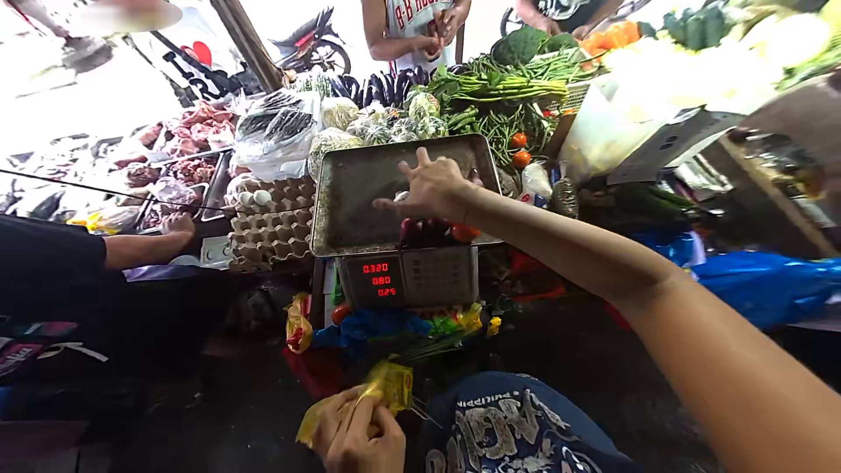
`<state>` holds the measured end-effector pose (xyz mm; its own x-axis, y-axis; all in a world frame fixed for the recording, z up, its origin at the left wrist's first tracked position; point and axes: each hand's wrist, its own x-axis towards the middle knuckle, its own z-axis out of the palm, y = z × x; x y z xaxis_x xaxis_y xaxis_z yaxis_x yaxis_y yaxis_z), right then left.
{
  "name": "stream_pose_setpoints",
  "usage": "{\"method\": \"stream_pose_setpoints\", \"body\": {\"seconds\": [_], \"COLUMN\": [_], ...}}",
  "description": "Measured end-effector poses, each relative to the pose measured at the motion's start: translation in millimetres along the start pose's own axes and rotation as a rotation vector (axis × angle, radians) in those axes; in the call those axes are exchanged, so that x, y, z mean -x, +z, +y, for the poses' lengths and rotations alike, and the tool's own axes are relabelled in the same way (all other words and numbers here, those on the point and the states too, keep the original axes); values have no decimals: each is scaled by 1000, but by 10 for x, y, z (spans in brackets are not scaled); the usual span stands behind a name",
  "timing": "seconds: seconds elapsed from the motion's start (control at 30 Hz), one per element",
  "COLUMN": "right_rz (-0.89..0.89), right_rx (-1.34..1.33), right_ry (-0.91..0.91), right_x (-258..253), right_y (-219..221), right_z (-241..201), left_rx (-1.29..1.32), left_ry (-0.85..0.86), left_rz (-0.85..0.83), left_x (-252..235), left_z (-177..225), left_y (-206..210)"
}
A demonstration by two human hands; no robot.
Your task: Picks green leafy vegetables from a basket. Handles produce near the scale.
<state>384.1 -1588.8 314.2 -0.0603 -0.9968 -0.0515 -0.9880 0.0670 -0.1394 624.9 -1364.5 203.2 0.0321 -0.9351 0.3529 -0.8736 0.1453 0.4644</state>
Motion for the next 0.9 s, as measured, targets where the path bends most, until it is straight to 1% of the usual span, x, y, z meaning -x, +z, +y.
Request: {"method": "stream_pose_setpoints", "body": {"seconds": [0.03,0.07,0.1,0.13,0.23,0.3,0.33,0.4,0.43,0.47,0.53,0.6,0.63,0.67,0.7,0.8,0.83,0.9], "right_rz": [78,4,-48,-62,2,19,38,80,80,102,122,52,10,-26,-56,-131,-149,-149], "right_rx": [-16,-43,-88,-144,-322,-452,-578,-889,-955,-903,-683,-520,-461,-413,-369,-261,-226,-167], "right_ry": [-45,-33,-11,12,16,-35,-68,-114,-120,-137,-220,-251,-254,-259,-271,-329,-344,-364], "right_x": [-182,-319,-397,-433,-492,-553,-584,-611,-585,-553,-521,-519,-524,-538,-559,-628,-637,-643], "right_y": [282,378,418,445,538,524,495,387,316,270,330,378,365,342,326,337,350,396], "right_z": [58,83,105,128,232,342,417,593,673,733,768,674,589,493,387,64,-35,-186], "left_rx": [3,39,124,216,376,493,617,888,976,1039,1202,1401,1421,1344,1182,463,304,132], "left_ry": [5,-4,-27,-49,-47,-45,-67,-132,-157,-181,-234,-297,-304,-286,-261,-124,-60,85], "left_rz": [-20,-58,-97,-114,-80,-33,-43,-117,-143,-163,-240,-359,-413,-445,-432,-249,-180,-99], "left_x": [-10,-32,-58,-82,-126,-150,-171,-235,-275,-318,-420,-508,-531,-529,-506,-370,-323,-266], "left_z": [46,105,168,224,384,483,524,579,601,628,680,740,764,778,788,783,751,645], "left_y": [64,121,191,286,565,692,719,753,793,856,993,1084,1110,1131,1156,1319,1411,1581]}}
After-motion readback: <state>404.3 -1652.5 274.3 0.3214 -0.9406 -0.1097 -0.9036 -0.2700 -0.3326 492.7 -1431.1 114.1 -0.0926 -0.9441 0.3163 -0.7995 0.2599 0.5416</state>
